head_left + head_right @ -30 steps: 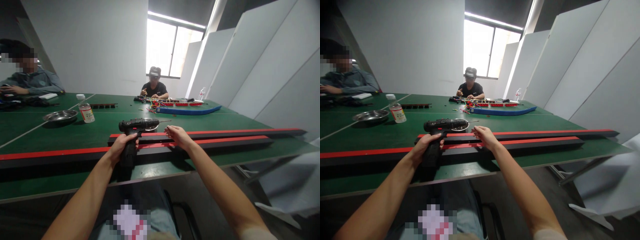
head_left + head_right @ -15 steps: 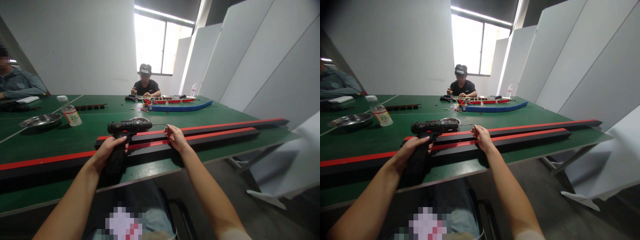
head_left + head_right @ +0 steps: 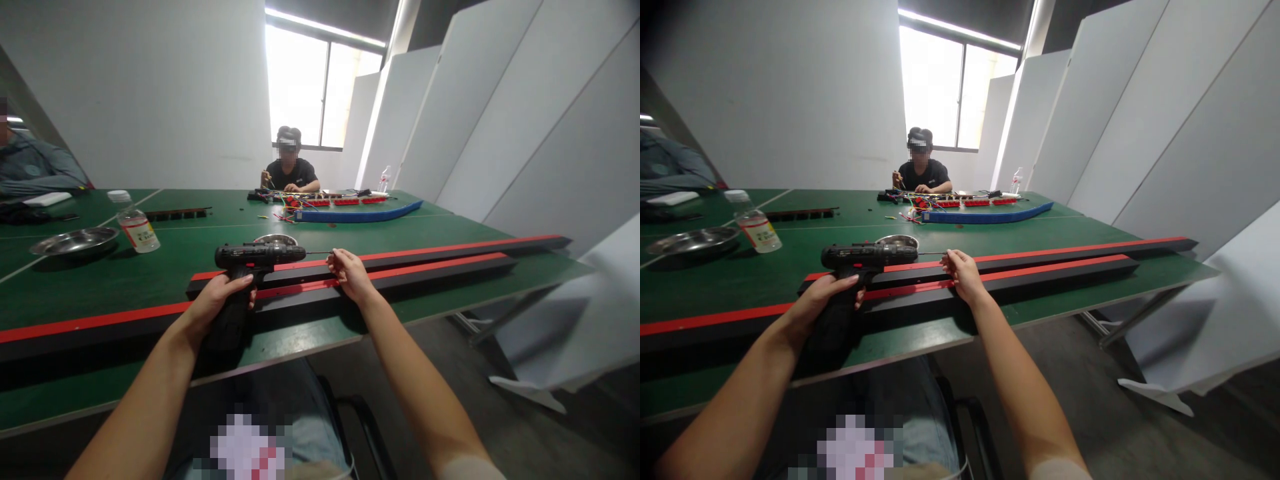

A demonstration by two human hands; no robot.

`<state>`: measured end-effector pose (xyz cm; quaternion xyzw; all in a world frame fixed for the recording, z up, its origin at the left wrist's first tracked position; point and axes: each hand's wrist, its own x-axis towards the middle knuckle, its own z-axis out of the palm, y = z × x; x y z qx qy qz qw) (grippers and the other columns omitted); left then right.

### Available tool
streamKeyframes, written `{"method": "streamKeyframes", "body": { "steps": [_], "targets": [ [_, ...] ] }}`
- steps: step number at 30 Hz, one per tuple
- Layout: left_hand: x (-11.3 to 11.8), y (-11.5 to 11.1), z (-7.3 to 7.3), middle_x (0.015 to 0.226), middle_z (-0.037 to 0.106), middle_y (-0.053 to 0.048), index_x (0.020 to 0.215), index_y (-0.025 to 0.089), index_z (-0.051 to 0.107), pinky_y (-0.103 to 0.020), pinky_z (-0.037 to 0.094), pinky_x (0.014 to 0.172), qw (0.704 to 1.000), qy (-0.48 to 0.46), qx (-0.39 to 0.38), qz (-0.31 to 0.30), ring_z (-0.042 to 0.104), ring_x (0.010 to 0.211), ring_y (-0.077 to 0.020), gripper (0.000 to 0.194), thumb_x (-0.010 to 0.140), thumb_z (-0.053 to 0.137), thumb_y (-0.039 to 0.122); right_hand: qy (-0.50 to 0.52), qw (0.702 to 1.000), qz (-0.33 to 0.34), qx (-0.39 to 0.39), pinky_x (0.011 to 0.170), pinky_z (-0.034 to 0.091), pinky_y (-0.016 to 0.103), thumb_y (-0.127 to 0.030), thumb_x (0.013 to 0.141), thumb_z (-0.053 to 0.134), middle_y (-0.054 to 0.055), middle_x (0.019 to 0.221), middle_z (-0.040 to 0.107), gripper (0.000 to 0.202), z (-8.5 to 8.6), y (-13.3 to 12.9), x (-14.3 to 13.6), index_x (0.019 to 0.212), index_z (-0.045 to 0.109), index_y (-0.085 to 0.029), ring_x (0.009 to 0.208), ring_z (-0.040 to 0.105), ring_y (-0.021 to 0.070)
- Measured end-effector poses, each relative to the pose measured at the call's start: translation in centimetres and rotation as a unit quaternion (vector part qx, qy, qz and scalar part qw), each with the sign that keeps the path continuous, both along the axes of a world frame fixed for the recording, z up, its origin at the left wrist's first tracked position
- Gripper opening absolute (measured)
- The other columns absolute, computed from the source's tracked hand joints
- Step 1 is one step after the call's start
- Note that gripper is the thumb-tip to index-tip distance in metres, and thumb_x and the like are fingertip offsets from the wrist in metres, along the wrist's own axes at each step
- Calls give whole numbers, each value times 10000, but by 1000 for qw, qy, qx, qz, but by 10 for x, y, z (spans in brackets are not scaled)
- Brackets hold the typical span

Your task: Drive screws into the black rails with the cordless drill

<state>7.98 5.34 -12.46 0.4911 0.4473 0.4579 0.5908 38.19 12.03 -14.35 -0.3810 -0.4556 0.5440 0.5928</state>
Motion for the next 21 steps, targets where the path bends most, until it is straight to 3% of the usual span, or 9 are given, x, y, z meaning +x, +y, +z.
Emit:
{"method": "streamKeyframes", "body": {
  "steps": [11, 21],
  "targets": [
    [0, -1, 1, 729, 677, -56, 790, 119, 682, -217, 491, 552, 1000, 5, -11, -9, 637, 619, -148, 332, 786, 774, 439, -36, 996, -33, 74, 552, 418, 209, -575, 743, 774, 0, 748, 636, 407, -8, 5, -2, 770, 631, -194, 616, 542, 102],
    [-1, -4, 0, 721, 688, -61, 780, 122, 692, -217, 495, 565, 1000, 28, 4, 5, 643, 622, -144, 338, 783, 778, 448, -114, 982, -44, 141, 614, 449, 245, -578, 869, 658, 6, 753, 628, 383, -15, 7, 0, 829, 632, -198, 631, 548, 124]
  ]
}}
